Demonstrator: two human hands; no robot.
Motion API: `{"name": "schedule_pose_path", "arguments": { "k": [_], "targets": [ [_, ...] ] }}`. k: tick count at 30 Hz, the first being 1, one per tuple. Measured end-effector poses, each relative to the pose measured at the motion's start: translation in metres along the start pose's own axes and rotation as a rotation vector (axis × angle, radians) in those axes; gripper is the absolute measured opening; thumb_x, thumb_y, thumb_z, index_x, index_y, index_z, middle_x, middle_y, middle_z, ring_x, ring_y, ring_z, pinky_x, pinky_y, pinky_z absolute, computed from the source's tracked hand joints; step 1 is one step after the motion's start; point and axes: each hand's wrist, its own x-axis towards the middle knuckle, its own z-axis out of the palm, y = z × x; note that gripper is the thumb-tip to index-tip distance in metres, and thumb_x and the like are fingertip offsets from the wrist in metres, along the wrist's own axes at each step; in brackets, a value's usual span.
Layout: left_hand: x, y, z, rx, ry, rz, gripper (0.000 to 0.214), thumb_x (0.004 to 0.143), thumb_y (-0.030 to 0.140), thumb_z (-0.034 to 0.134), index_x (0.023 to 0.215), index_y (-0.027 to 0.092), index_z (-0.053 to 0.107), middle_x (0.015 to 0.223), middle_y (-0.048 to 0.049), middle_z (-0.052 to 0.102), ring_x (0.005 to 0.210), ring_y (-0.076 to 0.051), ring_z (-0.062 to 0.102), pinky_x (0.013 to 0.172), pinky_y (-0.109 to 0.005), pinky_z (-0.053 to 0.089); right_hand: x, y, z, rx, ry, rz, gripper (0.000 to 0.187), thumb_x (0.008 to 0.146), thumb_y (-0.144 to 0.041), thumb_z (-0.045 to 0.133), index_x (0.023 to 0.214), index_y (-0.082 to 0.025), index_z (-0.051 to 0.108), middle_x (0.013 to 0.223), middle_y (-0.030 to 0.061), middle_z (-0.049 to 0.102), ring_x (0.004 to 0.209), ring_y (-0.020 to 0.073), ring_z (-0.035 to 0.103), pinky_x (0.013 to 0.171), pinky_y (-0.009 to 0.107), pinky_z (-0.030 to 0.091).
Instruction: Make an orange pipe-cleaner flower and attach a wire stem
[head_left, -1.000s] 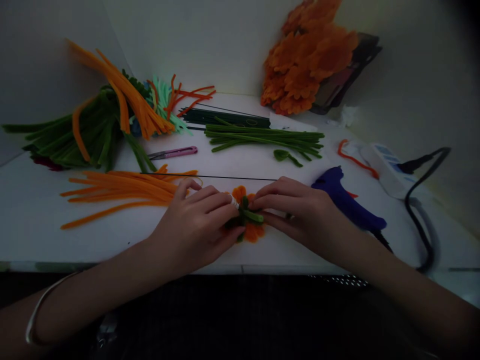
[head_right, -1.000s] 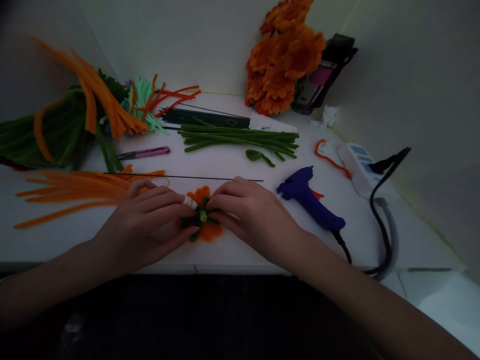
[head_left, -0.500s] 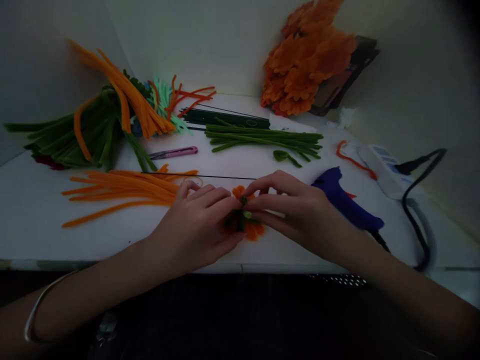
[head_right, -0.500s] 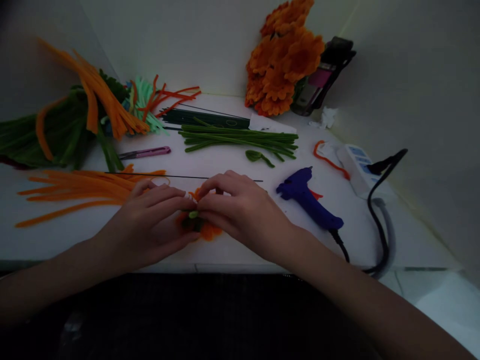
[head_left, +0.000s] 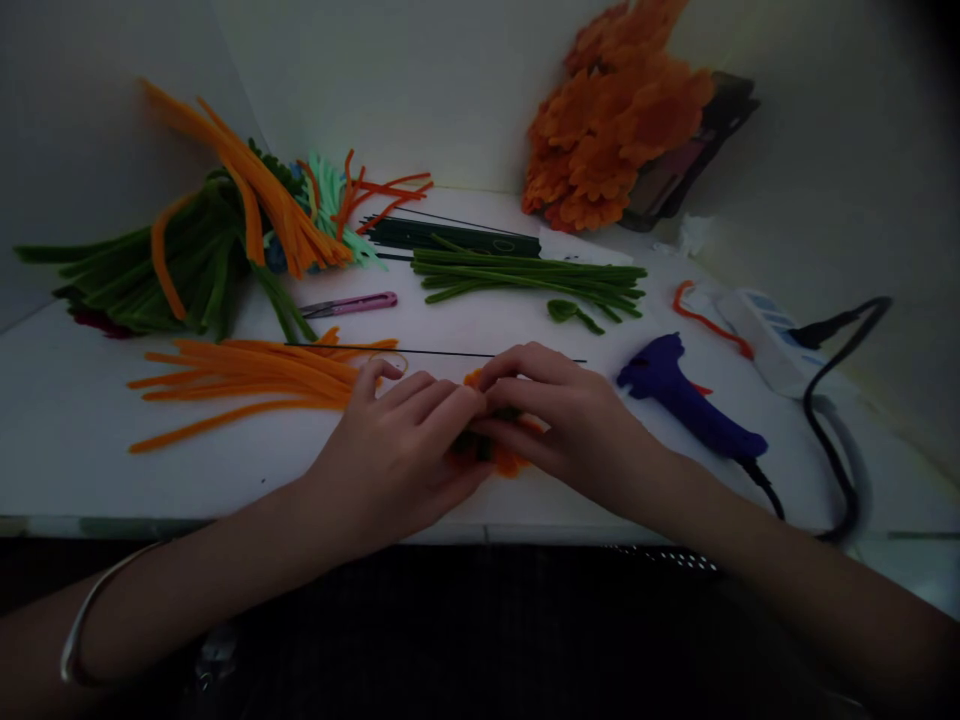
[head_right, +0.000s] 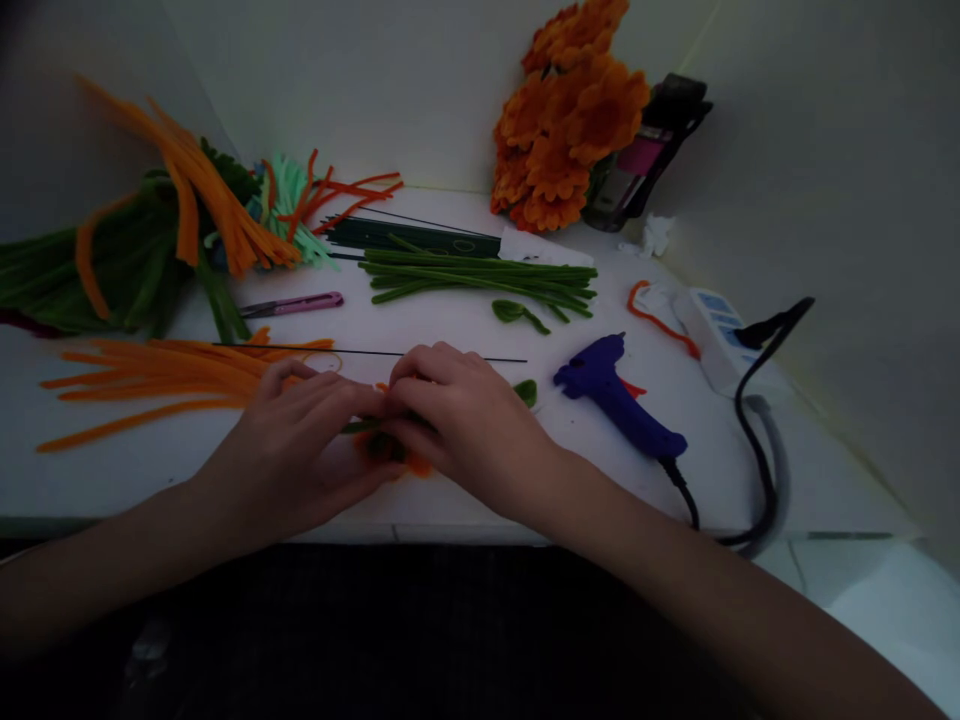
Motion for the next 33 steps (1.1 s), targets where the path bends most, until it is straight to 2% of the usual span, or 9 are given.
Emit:
{"name": "schedule_pose_path", "arguments": {
  "k": [4,12,16,20,27,33],
  "targets": [
    [0.000,0.000,-0.003,0.103,0.042,0.080,0.012,0.090,0.031,0.057,0.091,0.019,0.056,0.084,-0.0007,0.071,0.080,-0.019,0.065,0.086,-0.041,0.038,0.000,0.001,0.000,0.044,0.012,-0.002,0.006,0.087,-0.019,0.063,0.084,-0.017,0.067,0.089,0.0042,0.063,0.083,0.0153,0.058,0.074,0.029,0.047],
    [0.001,-0.002,-0.005,0.161,0.050,0.152,0.013,0.092,0.031,0.056,0.093,0.019,0.059,0.088,-0.0007,0.072,0.082,-0.020,0.066,0.087,-0.043,0.039,-0.005,0.005,-0.020,0.114,-0.058,0.036,0.007,0.087,-0.014,0.061,0.089,-0.017,0.068,0.091,0.0047,0.069,0.085,0.0163,0.061,0.077,0.029,0.049],
    [0.003,-0.001,-0.007,0.171,0.122,0.186,0.009,0.091,0.023,0.057,0.099,0.020,0.059,0.088,0.0000,0.073,0.082,-0.018,0.066,0.085,-0.042,0.041,-0.004,0.004,-0.014,0.058,-0.029,0.015,0.007,0.087,-0.016,0.062,0.083,-0.018,0.067,0.089,0.0040,0.068,0.083,0.0167,0.061,0.075,0.030,0.048],
    [0.003,-0.004,-0.008,0.184,0.176,0.256,0.009,0.090,0.014,0.056,0.093,0.022,0.060,0.084,0.0031,0.072,0.078,-0.015,0.065,0.086,-0.040,0.040,0.000,0.005,-0.007,0.082,-0.020,0.023,0.006,0.086,-0.015,0.062,0.083,-0.017,0.066,0.087,0.0044,0.067,0.081,0.0162,0.061,0.073,0.029,0.048],
    [0.002,-0.009,-0.005,0.230,0.109,0.246,0.010,0.089,0.012,0.056,0.083,0.019,0.061,0.084,0.0005,0.071,0.075,-0.017,0.064,0.088,-0.043,0.039,-0.004,0.008,-0.014,0.122,-0.069,0.081,0.004,0.085,-0.017,0.066,0.088,-0.017,0.068,0.086,0.0044,0.068,0.081,0.0162,0.061,0.074,0.029,0.048],
    [0.003,-0.008,-0.001,0.161,0.050,0.186,0.012,0.091,0.020,0.055,0.080,0.018,0.059,0.082,0.0003,0.070,0.078,-0.017,0.065,0.091,-0.043,0.039,-0.012,0.011,-0.016,0.073,-0.059,0.097,0.008,0.088,-0.021,0.064,0.091,-0.015,0.069,0.091,0.0066,0.071,0.082,0.0179,0.062,0.077,0.033,0.050]
  ]
}}
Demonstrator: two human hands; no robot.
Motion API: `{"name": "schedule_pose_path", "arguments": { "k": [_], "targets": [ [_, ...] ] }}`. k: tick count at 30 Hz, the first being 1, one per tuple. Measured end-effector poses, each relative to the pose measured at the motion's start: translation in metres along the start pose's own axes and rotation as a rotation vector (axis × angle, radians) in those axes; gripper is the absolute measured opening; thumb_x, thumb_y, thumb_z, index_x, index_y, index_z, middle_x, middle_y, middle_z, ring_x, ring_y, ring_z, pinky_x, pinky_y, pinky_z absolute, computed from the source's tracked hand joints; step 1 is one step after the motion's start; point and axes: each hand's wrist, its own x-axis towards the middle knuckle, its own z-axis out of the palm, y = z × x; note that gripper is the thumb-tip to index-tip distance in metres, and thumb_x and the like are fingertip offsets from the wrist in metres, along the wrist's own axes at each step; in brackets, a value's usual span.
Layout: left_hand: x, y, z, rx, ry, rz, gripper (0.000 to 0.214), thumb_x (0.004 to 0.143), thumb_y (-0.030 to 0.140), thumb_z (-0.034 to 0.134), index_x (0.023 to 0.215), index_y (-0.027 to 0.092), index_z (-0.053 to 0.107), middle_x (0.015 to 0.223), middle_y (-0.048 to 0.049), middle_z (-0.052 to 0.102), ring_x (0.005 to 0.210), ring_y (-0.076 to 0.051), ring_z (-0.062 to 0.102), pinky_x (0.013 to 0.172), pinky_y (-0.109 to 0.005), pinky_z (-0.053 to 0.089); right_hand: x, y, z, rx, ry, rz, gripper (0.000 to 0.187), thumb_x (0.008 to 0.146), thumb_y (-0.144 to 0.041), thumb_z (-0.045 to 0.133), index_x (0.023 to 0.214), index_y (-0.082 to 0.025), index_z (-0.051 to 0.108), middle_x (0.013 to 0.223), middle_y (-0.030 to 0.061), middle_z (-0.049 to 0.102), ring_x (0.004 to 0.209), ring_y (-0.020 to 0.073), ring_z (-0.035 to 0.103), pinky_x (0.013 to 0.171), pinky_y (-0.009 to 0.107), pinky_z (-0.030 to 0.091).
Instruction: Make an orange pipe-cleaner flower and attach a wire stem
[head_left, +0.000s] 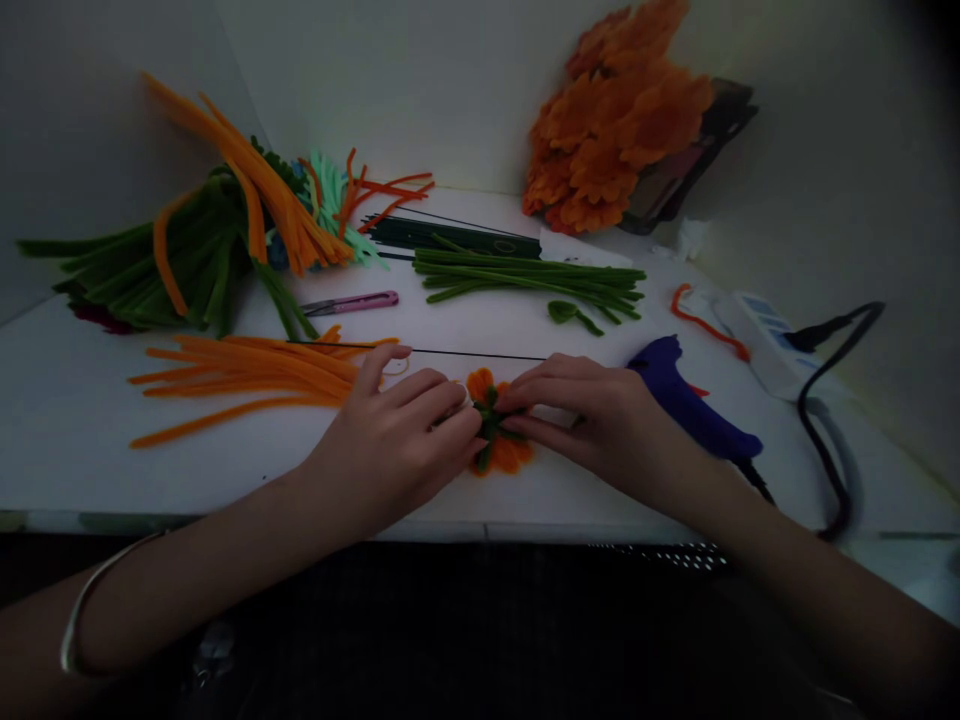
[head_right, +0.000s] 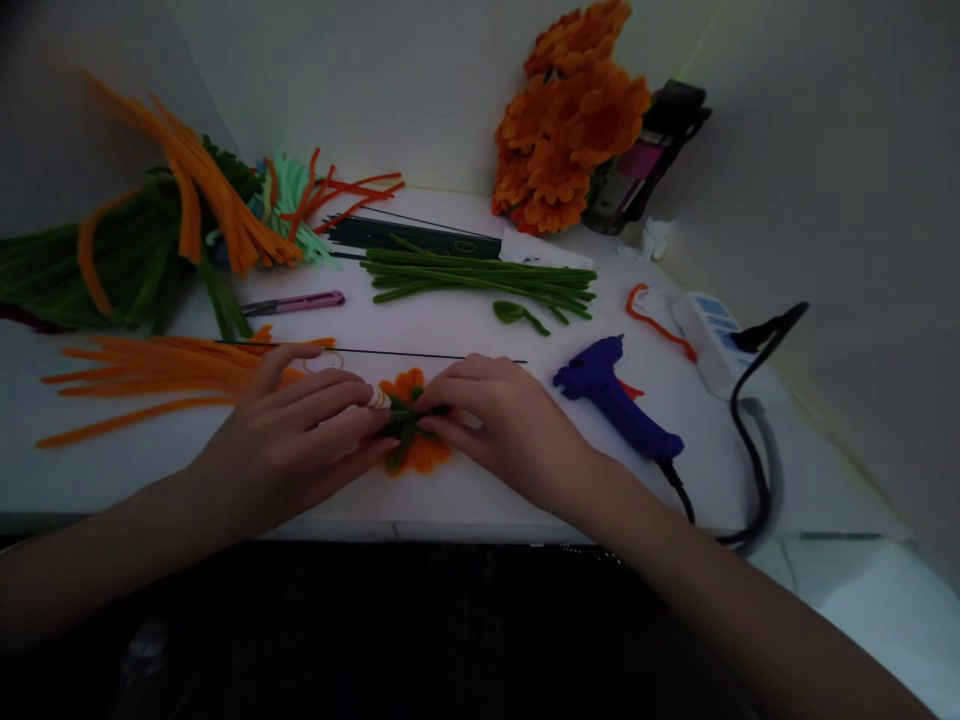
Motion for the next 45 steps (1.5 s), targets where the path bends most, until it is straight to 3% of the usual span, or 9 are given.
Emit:
{"name": "schedule_pose_path", "arguments": {
  "k": [18,45],
  "targets": [
    [0.000,0.004,0.001,-0.074,-0.001,-0.042,0.021,0.089,0.036,0.058,0.081,0.017,0.058,0.085,-0.0020,0.071,0.082,-0.018,0.067,0.101,-0.043,0.039,-0.008,0.006,0.010,-0.079,0.138,-0.125,0.012,0.089,-0.015,0.060,0.089,-0.015,0.072,0.094,0.0076,0.070,0.084,0.0155,0.064,0.075,0.030,0.053],
    [-0.002,0.006,0.000,-0.129,-0.054,-0.091,0.015,0.090,0.027,0.054,0.080,0.017,0.059,0.087,-0.0014,0.069,0.084,-0.019,0.066,0.100,-0.050,0.038,-0.014,0.008,0.011,-0.169,0.108,-0.172,0.019,0.092,-0.017,0.055,0.096,-0.012,0.073,0.096,0.0112,0.068,0.085,0.0201,0.062,0.074,0.037,0.052]
  ]
}}
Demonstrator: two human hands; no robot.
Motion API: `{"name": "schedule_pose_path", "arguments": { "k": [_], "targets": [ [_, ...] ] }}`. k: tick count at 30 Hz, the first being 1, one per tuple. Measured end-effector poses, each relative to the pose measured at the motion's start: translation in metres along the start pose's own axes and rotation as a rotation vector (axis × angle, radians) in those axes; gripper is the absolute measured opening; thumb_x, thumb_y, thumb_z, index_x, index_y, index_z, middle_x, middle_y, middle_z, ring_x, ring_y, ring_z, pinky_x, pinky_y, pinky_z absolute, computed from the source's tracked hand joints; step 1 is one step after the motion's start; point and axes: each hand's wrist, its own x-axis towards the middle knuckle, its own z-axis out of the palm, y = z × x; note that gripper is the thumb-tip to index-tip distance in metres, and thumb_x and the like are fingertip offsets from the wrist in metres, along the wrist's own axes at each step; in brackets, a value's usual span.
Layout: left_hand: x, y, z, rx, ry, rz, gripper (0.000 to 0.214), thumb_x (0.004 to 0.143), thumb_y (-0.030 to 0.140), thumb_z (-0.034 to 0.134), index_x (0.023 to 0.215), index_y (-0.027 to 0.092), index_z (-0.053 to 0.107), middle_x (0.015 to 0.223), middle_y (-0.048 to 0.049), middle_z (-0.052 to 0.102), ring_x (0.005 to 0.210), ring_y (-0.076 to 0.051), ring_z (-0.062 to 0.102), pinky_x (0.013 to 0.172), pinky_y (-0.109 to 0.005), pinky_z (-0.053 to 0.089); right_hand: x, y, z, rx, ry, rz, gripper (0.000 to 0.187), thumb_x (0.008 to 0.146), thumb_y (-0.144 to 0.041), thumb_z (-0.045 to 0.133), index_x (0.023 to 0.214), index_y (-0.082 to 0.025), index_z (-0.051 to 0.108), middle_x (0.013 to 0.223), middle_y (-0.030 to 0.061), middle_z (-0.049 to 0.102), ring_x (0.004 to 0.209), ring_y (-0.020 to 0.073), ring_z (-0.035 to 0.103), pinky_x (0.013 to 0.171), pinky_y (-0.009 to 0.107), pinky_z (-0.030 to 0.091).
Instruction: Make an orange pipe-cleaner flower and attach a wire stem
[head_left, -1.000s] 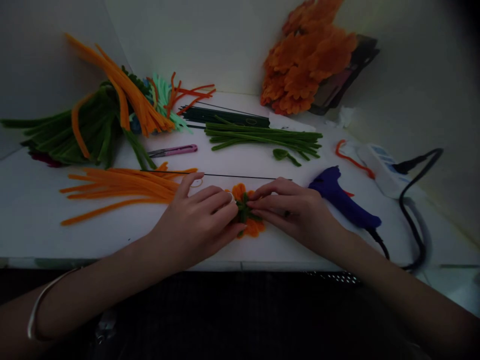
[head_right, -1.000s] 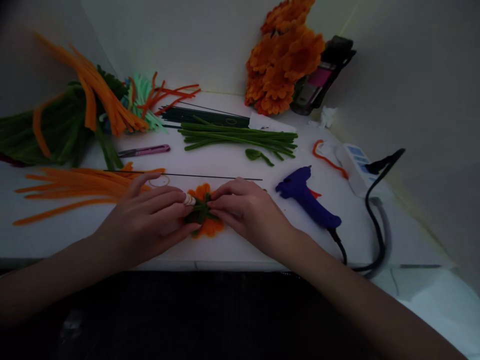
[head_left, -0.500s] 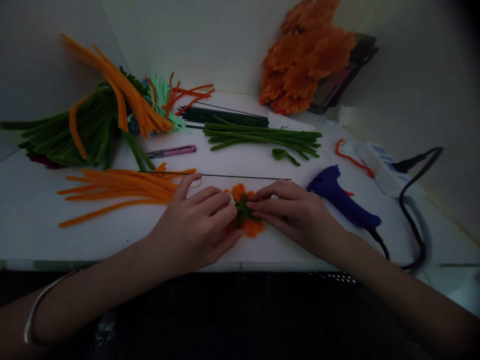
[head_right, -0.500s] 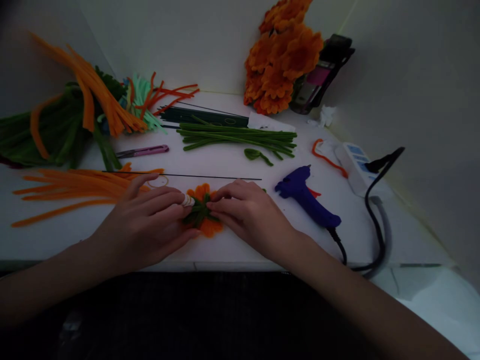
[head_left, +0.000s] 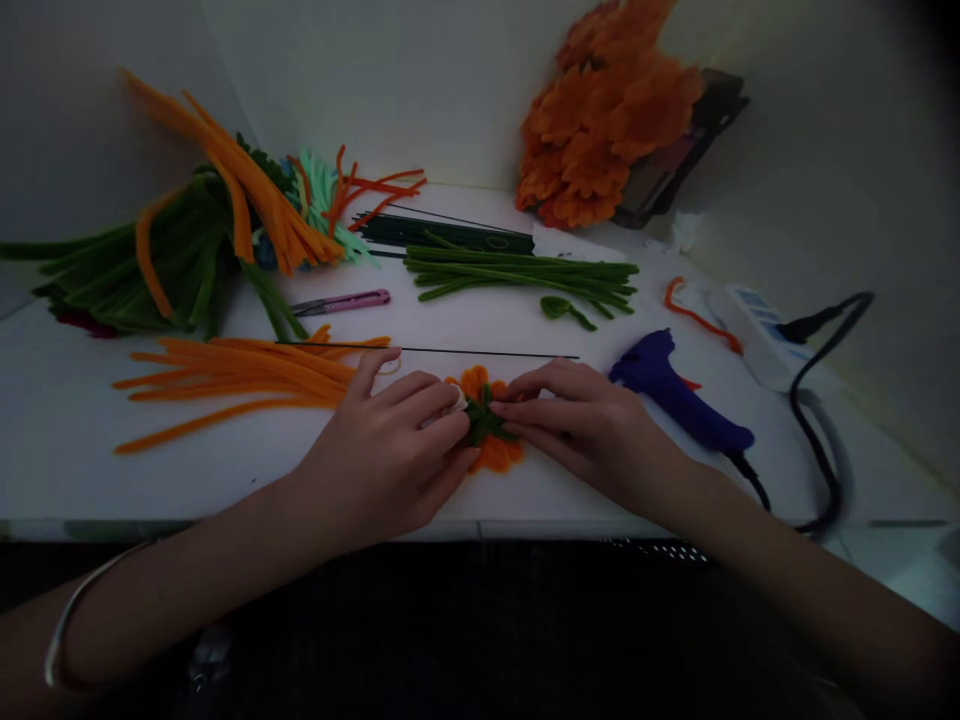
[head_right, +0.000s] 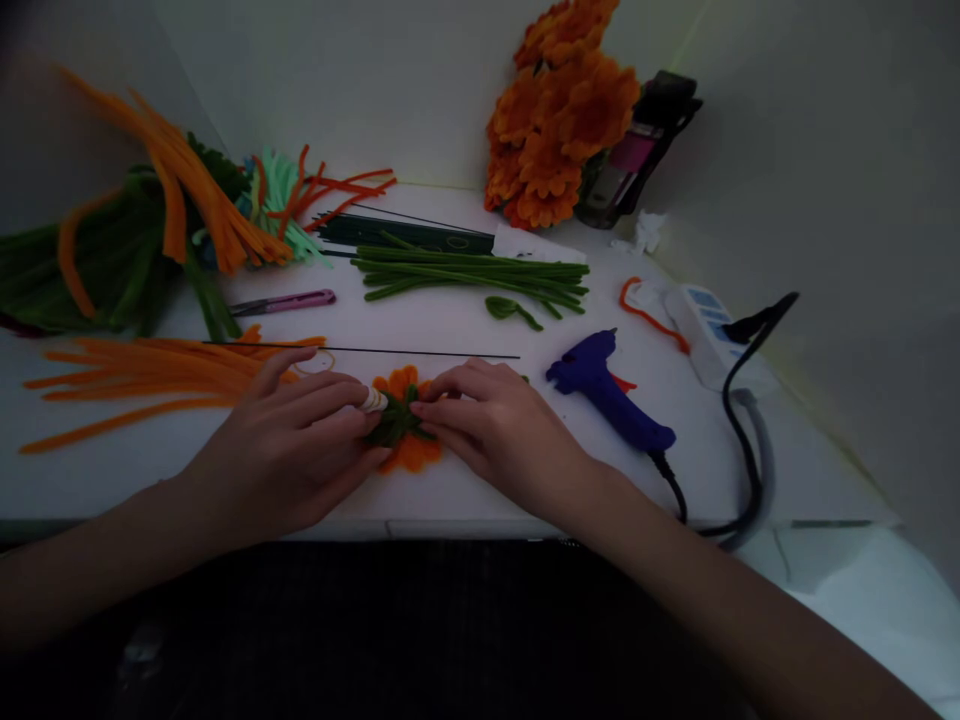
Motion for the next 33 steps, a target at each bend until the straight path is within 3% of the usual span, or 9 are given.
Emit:
{"name": "schedule_pose_path", "arguments": {
  "k": [7,10,14,17,22,33],
  "targets": [
    [0.001,-0.002,0.000,-0.025,-0.026,-0.010,0.015,0.091,0.027,0.054,0.080,0.017,0.059,0.086,-0.0008,0.068,0.083,-0.019,0.066,0.101,-0.051,0.037,0.001,-0.004,-0.005,-0.066,-0.024,0.022,0.020,0.092,-0.018,0.056,0.105,-0.015,0.071,0.100,0.0107,0.068,0.087,0.0217,0.061,0.075,0.039,0.049],
    [0.002,-0.004,-0.001,-0.042,-0.042,-0.022,0.015,0.092,0.023,0.050,0.081,0.018,0.058,0.085,0.0002,0.067,0.082,-0.017,0.065,0.099,-0.049,0.038,-0.001,-0.009,-0.003,-0.147,0.051,0.021,0.021,0.092,-0.020,0.058,0.110,-0.018,0.068,0.105,0.0095,0.067,0.089,0.0206,0.061,0.076,0.038,0.047],
    [0.003,-0.006,-0.002,-0.066,-0.070,-0.044,0.008,0.090,0.018,0.052,0.084,0.018,0.058,0.084,0.0015,0.066,0.082,-0.016,0.064,0.099,-0.046,0.038,-0.005,-0.023,0.003,-0.239,0.195,0.019,0.010,0.089,-0.022,0.064,0.097,-0.016,0.067,0.095,0.0082,0.068,0.083,0.0179,0.060,0.072,0.033,0.045],
    [0.003,-0.008,-0.002,-0.076,-0.076,-0.060,0.004,0.089,0.020,0.055,0.088,0.018,0.058,0.087,0.0004,0.068,0.085,-0.017,0.064,0.101,-0.046,0.037,-0.005,-0.036,0.008,-0.303,0.160,0.012,0.012,0.089,-0.025,0.063,0.083,-0.015,0.065,0.079,0.0048,0.066,0.072,0.0160,0.056,0.063,0.031,0.040],
    [0.002,-0.005,-0.001,-0.072,-0.044,-0.072,0.007,0.089,0.022,0.054,0.090,0.017,0.059,0.088,-0.0015,0.070,0.083,-0.018,0.065,0.099,-0.044,0.038,-0.002,-0.049,0.016,-0.375,0.117,0.039,0.026,0.092,-0.031,0.058,0.071,-0.015,0.063,0.069,0.0032,0.062,0.067,0.0159,0.053,0.062,0.031,0.038],
    [0.001,-0.007,0.001,-0.025,-0.007,-0.028,0.010,0.091,0.021,0.053,0.093,0.019,0.062,0.090,-0.0007,0.070,0.086,-0.018,0.065,0.099,-0.044,0.036,-0.005,-0.053,0.016,-0.512,0.097,0.007,0.019,0.090,-0.024,0.061,0.079,-0.011,0.068,0.075,0.0067,0.068,0.066,0.0181,0.058,0.060,0.033,0.041]
  ]
}}
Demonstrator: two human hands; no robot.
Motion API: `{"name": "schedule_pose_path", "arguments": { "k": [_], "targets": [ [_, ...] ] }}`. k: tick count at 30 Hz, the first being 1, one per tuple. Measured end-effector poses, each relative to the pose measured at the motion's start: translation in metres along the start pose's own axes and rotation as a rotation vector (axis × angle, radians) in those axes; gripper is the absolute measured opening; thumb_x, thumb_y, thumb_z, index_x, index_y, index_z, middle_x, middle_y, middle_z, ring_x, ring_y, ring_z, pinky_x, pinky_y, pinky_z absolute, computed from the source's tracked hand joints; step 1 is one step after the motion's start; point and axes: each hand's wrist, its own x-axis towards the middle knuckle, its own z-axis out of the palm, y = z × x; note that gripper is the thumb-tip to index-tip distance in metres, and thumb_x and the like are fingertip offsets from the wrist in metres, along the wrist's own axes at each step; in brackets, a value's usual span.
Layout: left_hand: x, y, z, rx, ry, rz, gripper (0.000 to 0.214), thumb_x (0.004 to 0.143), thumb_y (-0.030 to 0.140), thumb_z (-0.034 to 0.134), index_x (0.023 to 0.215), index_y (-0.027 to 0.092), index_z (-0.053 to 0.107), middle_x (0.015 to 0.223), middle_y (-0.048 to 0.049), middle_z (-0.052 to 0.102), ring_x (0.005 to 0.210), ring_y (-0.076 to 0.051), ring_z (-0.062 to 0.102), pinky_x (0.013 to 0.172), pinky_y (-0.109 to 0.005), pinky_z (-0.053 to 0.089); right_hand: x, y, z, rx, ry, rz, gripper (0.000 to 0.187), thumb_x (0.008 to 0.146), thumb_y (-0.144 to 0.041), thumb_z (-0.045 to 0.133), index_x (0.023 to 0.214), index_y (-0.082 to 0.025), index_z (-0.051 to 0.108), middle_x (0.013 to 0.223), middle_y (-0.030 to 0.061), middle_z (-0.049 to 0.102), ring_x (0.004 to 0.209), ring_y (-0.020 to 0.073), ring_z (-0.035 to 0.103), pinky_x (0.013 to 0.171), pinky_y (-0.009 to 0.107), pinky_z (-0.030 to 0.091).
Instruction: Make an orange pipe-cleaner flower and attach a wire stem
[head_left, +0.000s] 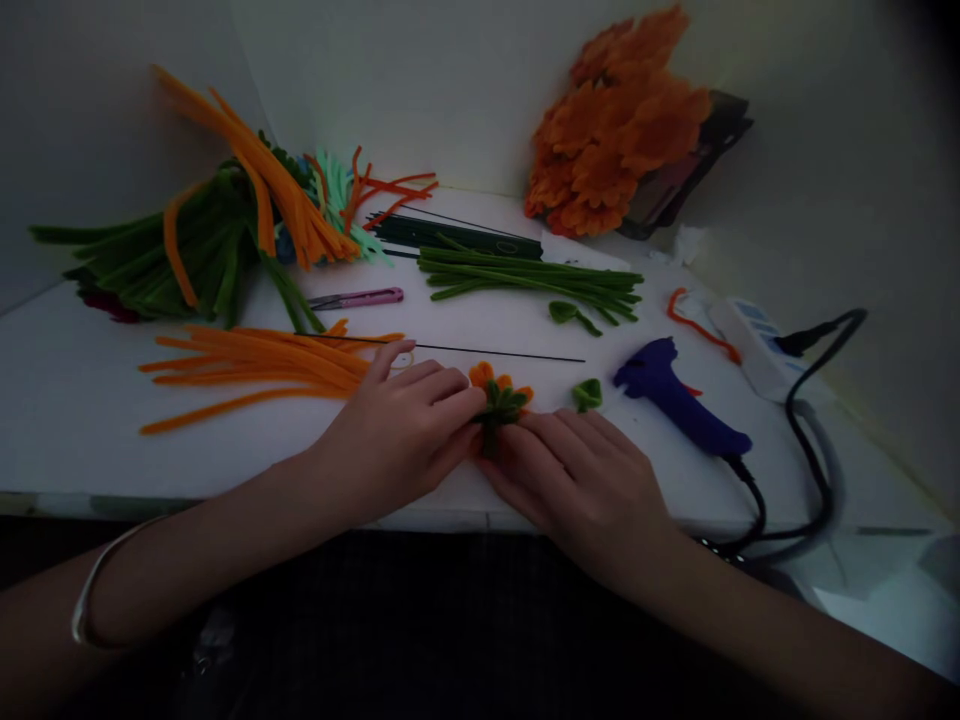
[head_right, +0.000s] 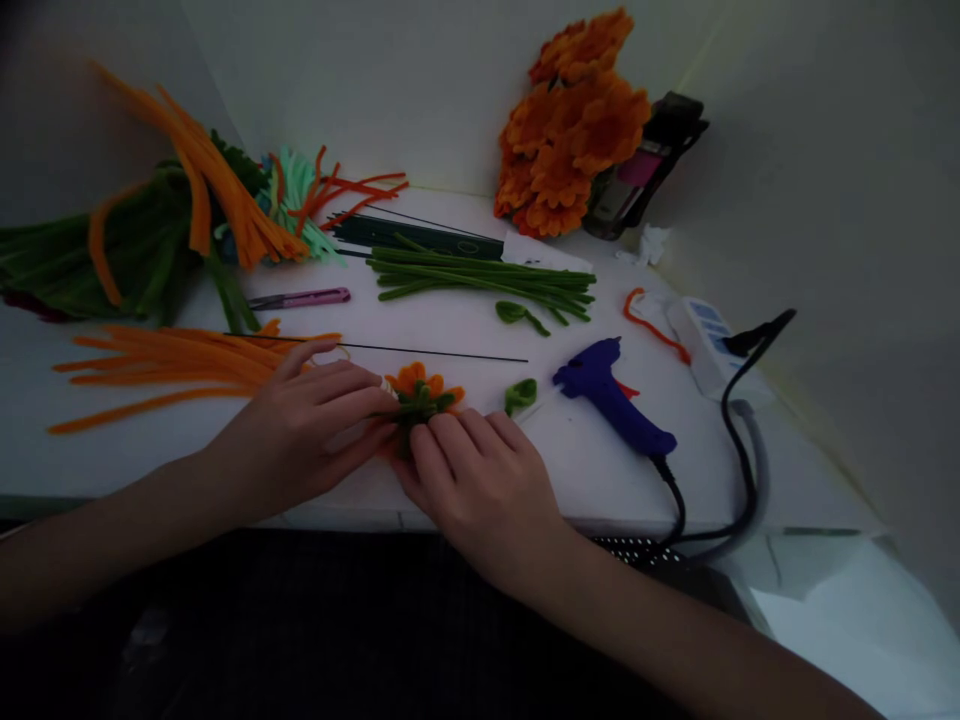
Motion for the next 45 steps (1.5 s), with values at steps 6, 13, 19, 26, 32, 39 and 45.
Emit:
{"name": "schedule_pose_path", "arguments": {
  "k": [6,13,19,26,32,39,45],
  "targets": [
    [0.000,-0.001,0.002,0.051,0.031,0.046,0.013,0.092,0.015,0.052,0.090,0.017,0.065,0.084,-0.0012,0.070,0.079,-0.017,0.065,0.098,-0.045,0.038,-0.002,-0.004,0.000,-0.030,0.061,-0.082,0.011,0.085,-0.015,0.066,0.086,-0.004,0.069,0.078,0.0108,0.071,0.067,0.0200,0.062,0.059,0.035,0.045],
    [0.000,-0.001,0.004,0.049,0.035,0.031,0.017,0.092,0.014,0.049,0.087,0.017,0.065,0.083,-0.0019,0.069,0.079,-0.018,0.065,0.100,-0.047,0.038,-0.007,-0.002,0.000,-0.042,0.063,-0.158,0.012,0.083,-0.004,0.063,0.093,-0.001,0.069,0.081,0.0148,0.070,0.073,0.0227,0.064,0.063,0.036,0.050],
    [-0.002,0.003,0.005,0.038,0.016,0.011,0.019,0.092,0.011,0.047,0.088,0.016,0.065,0.085,-0.0026,0.068,0.083,-0.018,0.065,0.102,-0.049,0.037,-0.005,-0.002,-0.002,-0.053,0.027,-0.207,0.017,0.086,-0.002,0.057,0.097,0.001,0.069,0.086,0.0171,0.071,0.077,0.0241,0.064,0.068,0.038,0.053],
    [-0.002,0.001,0.006,0.077,0.047,0.044,0.019,0.094,0.016,0.048,0.085,0.018,0.065,0.081,-0.0004,0.068,0.079,-0.016,0.064,0.100,-0.047,0.039,0.002,-0.003,-0.006,-0.096,-0.007,-0.259,0.029,0.091,0.001,0.041,0.092,-0.003,0.070,0.082,0.0149,0.070,0.075,0.0216,0.062,0.067,0.035,0.053],
    [-0.001,0.000,0.006,0.066,0.062,0.047,0.020,0.093,0.015,0.048,0.084,0.018,0.065,0.079,-0.0005,0.068,0.077,-0.016,0.064,0.100,-0.047,0.038,0.004,-0.002,-0.008,-0.117,-0.014,-0.278,0.033,0.092,0.001,0.038,0.090,-0.003,0.070,0.081,0.0141,0.069,0.075,0.0216,0.060,0.069,0.035,0.051],
    [-0.002,0.000,0.007,0.058,0.069,0.059,0.018,0.092,0.013,0.051,0.083,0.017,0.066,0.078,-0.0002,0.068,0.077,-0.017,0.065,0.099,-0.049,0.039,0.009,-0.003,-0.007,-0.104,-0.059,-0.306,0.034,0.091,0.002,0.038,0.084,-0.005,0.070,0.078,0.0115,0.067,0.070,0.0204,0.058,0.061,0.034,0.048],
    [-0.002,-0.001,0.007,0.074,0.076,0.053,0.018,0.092,0.014,0.050,0.084,0.017,0.066,0.082,-0.0017,0.070,0.079,-0.018,0.066,0.099,-0.049,0.039,0.004,0.009,-0.006,-0.024,-0.016,-0.286,0.024,0.092,-0.003,0.045,0.094,-0.003,0.068,0.084,0.0123,0.070,0.076,0.0212,0.061,0.068,0.036,0.050]
  ]
}}
